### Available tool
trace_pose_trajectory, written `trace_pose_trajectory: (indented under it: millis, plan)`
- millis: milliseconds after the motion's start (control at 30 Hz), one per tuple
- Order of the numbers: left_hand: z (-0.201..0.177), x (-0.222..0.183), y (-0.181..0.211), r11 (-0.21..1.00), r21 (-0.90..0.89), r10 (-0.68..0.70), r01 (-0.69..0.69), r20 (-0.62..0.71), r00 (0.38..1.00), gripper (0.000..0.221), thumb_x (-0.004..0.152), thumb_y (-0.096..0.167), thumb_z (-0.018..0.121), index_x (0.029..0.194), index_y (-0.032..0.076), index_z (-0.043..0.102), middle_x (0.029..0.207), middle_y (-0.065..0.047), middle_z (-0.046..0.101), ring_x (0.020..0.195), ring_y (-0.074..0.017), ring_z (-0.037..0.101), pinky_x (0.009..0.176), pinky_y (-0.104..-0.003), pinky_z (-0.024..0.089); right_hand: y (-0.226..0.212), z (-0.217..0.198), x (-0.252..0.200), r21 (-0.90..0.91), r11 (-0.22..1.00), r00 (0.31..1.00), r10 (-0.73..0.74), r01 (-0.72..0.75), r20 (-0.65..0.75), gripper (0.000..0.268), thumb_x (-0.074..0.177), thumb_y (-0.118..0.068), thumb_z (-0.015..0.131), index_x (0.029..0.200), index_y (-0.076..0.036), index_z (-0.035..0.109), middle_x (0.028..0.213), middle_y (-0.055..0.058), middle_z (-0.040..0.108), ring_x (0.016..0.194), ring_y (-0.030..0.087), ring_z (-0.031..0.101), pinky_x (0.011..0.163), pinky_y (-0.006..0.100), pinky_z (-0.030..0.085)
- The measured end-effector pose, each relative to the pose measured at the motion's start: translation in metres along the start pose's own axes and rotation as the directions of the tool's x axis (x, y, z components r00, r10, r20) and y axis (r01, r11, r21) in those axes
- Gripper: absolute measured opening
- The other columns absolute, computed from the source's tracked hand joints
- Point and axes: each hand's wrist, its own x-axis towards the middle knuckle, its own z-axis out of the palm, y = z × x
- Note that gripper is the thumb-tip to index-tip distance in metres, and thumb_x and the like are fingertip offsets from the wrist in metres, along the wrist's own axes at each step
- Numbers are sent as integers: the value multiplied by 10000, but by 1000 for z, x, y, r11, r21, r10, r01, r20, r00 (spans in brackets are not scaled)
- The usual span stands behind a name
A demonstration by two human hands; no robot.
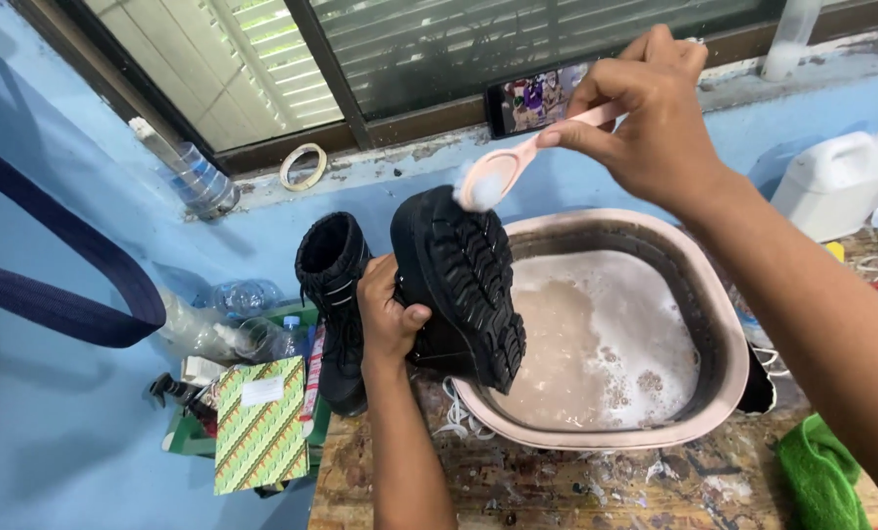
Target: Cleaning the sole and upper of a black boot using a small brush and soapy water in a basin.
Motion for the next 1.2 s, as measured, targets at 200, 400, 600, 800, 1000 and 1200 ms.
trace_pose_trajectory:
  millis: [200, 400, 600, 800, 1000, 1200]
  plan:
    - [1, 2, 4, 999, -3, 33, -33, 6, 999, 938, 861, 911, 330, 932, 44, 678, 878, -38, 660, 873, -225, 596, 843, -403, 417, -22, -2, 11, 40, 995, 995, -95, 93, 34, 396, 875, -529, 850, 871, -172, 679, 899, -36, 595, 1005, 236, 445, 910, 420, 219]
    - [0, -2, -8, 1000, -3, 10, -10, -19, 1000, 950, 845, 921, 332, 903, 34, 668, 883, -40, 660, 904, -236, 616, 861, -414, 455, 35, 6, -49, -131, 984, 973, 144, -122, 179, 345, 911, -515, 804, 940, -210, 646, 826, -30, 567, 1001, 250, 431, 955, 424, 217]
    - [2, -5, -33, 985, -170, 14, -27, -75, 997, 799, 822, 878, 530, 926, 116, 747, 684, -58, 681, 692, -192, 643, 939, -397, 499, -1, 27, -131, -448, 893, 700, 343, -37, 626, 363, 801, -615, 707, 752, -256, 720, 671, 26, 702, 910, 268, 677, 977, 518, 432]
    - [0, -3, -28, 988, -150, 9, -21, -76, 997, 766, 815, 882, 545, 810, 131, 698, 594, -34, 607, 615, -168, 576, 891, -370, 505, 6, 56, -177, -536, 803, 668, 251, 261, 701, 229, 754, -523, 772, 838, -318, 713, 829, -83, 723, 997, 202, 569, 905, 459, 374]
    - [-1, 2, -20, 982, -183, 20, -36, -92, 996, 755, 840, 863, 538, 796, 124, 689, 561, -34, 579, 571, -152, 532, 841, -362, 514, -31, -18, -100, -240, 936, 578, 348, -257, 738, 199, 791, -392, 783, 805, -193, 789, 813, 69, 822, 912, 308, 741, 867, 435, 502]
    - [-3, 4, 4, 999, -44, 13, -14, -29, 1000, 862, 892, 884, 332, 819, 60, 575, 749, -2, 506, 724, -174, 474, 774, -382, 411, 4, -39, -49, -228, 969, 850, 195, -91, 488, 303, 873, -485, 714, 951, -196, 764, 805, -15, 729, 1008, 250, 513, 1091, 491, 260]
